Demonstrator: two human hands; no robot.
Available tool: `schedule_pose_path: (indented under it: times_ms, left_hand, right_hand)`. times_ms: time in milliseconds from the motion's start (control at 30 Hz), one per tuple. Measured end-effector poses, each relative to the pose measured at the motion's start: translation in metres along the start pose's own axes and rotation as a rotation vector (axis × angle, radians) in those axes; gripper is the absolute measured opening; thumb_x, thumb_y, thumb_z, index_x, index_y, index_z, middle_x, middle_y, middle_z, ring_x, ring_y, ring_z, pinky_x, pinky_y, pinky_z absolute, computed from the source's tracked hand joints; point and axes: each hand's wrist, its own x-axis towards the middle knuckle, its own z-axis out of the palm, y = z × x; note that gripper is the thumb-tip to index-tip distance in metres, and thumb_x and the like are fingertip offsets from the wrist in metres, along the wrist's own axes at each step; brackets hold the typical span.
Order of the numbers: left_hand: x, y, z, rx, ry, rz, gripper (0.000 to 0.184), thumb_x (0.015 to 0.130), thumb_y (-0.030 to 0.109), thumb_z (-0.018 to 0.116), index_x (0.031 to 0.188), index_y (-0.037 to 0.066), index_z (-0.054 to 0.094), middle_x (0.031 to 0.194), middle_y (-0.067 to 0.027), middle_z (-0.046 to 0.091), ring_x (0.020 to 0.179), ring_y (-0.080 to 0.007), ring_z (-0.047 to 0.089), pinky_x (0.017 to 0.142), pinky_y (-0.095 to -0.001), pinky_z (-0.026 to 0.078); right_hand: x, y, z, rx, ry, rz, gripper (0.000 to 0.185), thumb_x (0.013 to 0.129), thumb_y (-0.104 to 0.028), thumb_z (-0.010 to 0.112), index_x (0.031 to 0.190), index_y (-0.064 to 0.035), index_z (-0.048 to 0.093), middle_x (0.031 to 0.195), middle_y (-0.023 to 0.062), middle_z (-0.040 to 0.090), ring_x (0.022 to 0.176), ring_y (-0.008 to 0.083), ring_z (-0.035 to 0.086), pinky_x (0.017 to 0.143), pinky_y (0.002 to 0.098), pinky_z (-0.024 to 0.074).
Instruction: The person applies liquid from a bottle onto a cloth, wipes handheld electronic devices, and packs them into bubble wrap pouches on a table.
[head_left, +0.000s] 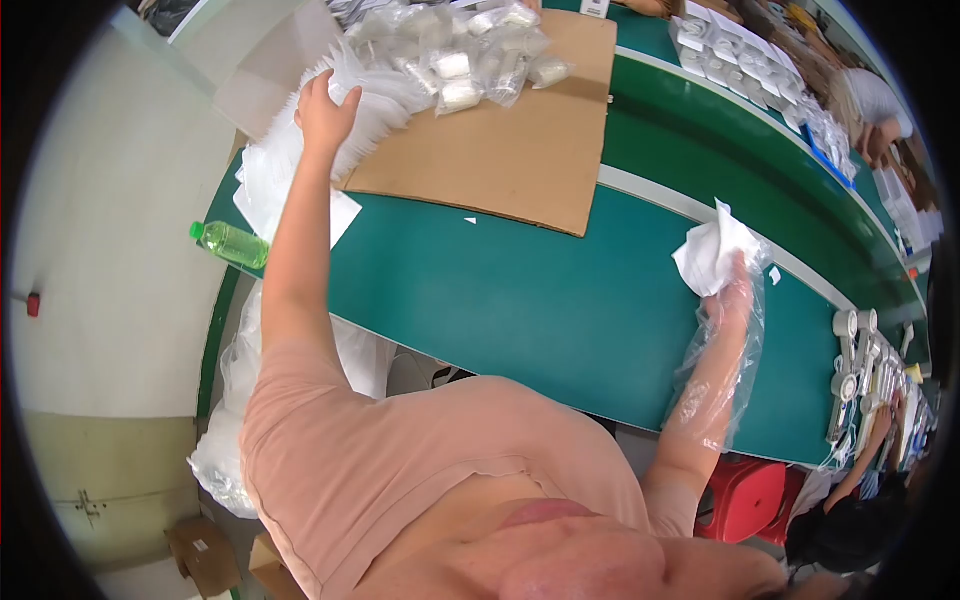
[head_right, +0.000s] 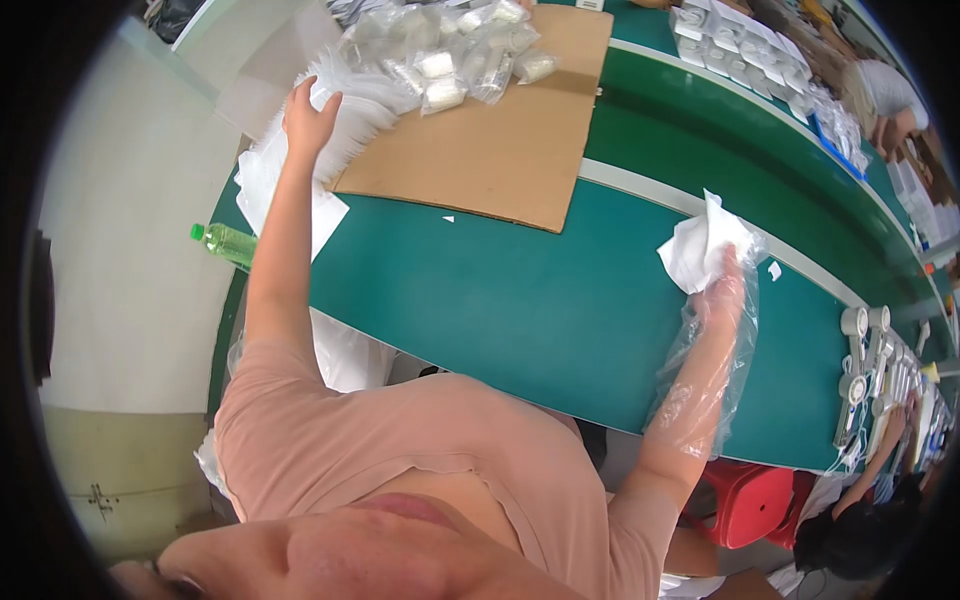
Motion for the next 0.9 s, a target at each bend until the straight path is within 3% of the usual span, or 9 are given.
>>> schedule_pose_path:
  times_ms: [67, 200, 267, 367, 500, 567, 700, 767, 900]
  left_hand:
    - [-0.036, -0.011, -0.007, -0.143, 0.233, 0.094, 0.047, 0.072, 0.030, 0.067, 0.110, 0.006, 0.054, 0.113, -0.0135, 0.054, 0.106, -0.0292, 0.049, 0.088, -0.0430, 0.038]
    - [-0.106, -0.047, -0.001, -0.204, 0.308, 0.046, 0.029, 0.073, 0.019, 0.065, 0.097, 0.003, 0.060, 0.099, -0.0132, 0.060, 0.092, -0.0256, 0.057, 0.079, -0.0362, 0.044]
    - [-0.127, -0.062, 0.007, -0.474, 0.176, -0.274, 0.017, 0.075, 0.013, 0.060, 0.087, 0.001, 0.062, 0.079, -0.0115, 0.062, 0.073, -0.0211, 0.059, 0.068, -0.0300, 0.047]
    - [-0.133, -0.074, 0.014, -0.561, 0.216, -0.447, 0.016, 0.077, 0.010, 0.057, 0.087, -0.001, 0.063, 0.069, -0.0093, 0.061, 0.063, -0.0167, 0.057, 0.062, -0.0294, 0.047]
    - [-0.129, -0.073, 0.029, -0.601, 0.136, -0.539, 0.023, 0.077, 0.015, 0.059, 0.094, -0.001, 0.063, 0.069, -0.0091, 0.061, 0.063, -0.0169, 0.057, 0.062, -0.0300, 0.046]
    - [-0.122, -0.067, 0.048, -0.588, -0.124, -0.503, 0.033, 0.078, 0.016, 0.060, 0.106, -0.002, 0.059, 0.069, -0.0059, 0.060, 0.064, -0.0107, 0.056, 0.059, -0.0243, 0.045]
    - [-0.093, -0.058, 0.073, -0.611, 0.001, -0.678, 0.048, 0.077, 0.020, 0.061, 0.117, -0.003, 0.051, 0.073, -0.0083, 0.061, 0.067, -0.0130, 0.057, 0.062, -0.0259, 0.045]
    - [-0.084, -0.063, 0.100, -0.553, 0.103, -0.705, 0.057, 0.076, 0.022, 0.062, 0.123, -0.004, 0.045, 0.081, -0.0139, 0.063, 0.074, -0.0214, 0.060, 0.068, -0.0316, 0.047]
    - [-0.078, -0.039, 0.105, -0.334, 0.214, -0.644, 0.049, 0.076, 0.022, 0.062, 0.115, -0.005, 0.051, 0.089, -0.0190, 0.063, 0.080, -0.0299, 0.060, 0.074, -0.0363, 0.046]
  right_hand:
    - [0.004, -0.001, -0.004, 0.032, -0.068, 0.036, 0.054, 0.083, -0.025, 0.061, 0.126, -0.0021, 0.040, 0.123, 0.0133, 0.050, 0.112, 0.0308, 0.048, 0.097, 0.0448, 0.0370]
    - [0.009, 0.000, -0.006, -0.023, -0.115, 0.068, 0.055, 0.083, -0.027, 0.061, 0.127, -0.0024, 0.039, 0.123, 0.0135, 0.050, 0.114, 0.0306, 0.046, 0.098, 0.0445, 0.0358]
    - [0.005, -0.002, -0.002, -0.063, -0.034, 0.032, 0.055, 0.083, -0.027, 0.060, 0.128, -0.0033, 0.038, 0.123, 0.0132, 0.049, 0.114, 0.0302, 0.046, 0.098, 0.0442, 0.0360]
    - [0.004, -0.001, -0.002, -0.094, -0.046, -0.009, 0.055, 0.083, -0.028, 0.060, 0.128, -0.0035, 0.037, 0.123, 0.0128, 0.049, 0.113, 0.0298, 0.048, 0.097, 0.0438, 0.0377]
    - [0.002, -0.002, -0.001, -0.128, -0.015, -0.031, 0.055, 0.084, -0.028, 0.059, 0.128, -0.0033, 0.037, 0.124, 0.0127, 0.049, 0.111, 0.0295, 0.049, 0.095, 0.0437, 0.0397]
    - [0.002, -0.004, -0.003, -0.142, -0.024, -0.026, 0.054, 0.084, -0.028, 0.059, 0.128, -0.0032, 0.037, 0.124, 0.0127, 0.049, 0.111, 0.0292, 0.049, 0.094, 0.0436, 0.0409]
    - [-0.005, -0.004, 0.004, -0.182, 0.032, -0.029, 0.055, 0.084, -0.028, 0.058, 0.128, -0.0031, 0.037, 0.124, 0.0128, 0.048, 0.112, 0.0294, 0.049, 0.095, 0.0436, 0.0401]
    - [-0.003, -0.002, 0.000, -0.170, -0.033, -0.065, 0.055, 0.085, -0.029, 0.058, 0.129, -0.0039, 0.036, 0.125, 0.0128, 0.048, 0.113, 0.0295, 0.048, 0.095, 0.0437, 0.0395]
    - [-0.006, -0.002, 0.006, -0.161, -0.009, -0.063, 0.055, 0.085, -0.029, 0.057, 0.129, -0.0047, 0.036, 0.126, 0.0127, 0.047, 0.113, 0.0296, 0.048, 0.096, 0.0438, 0.0387]
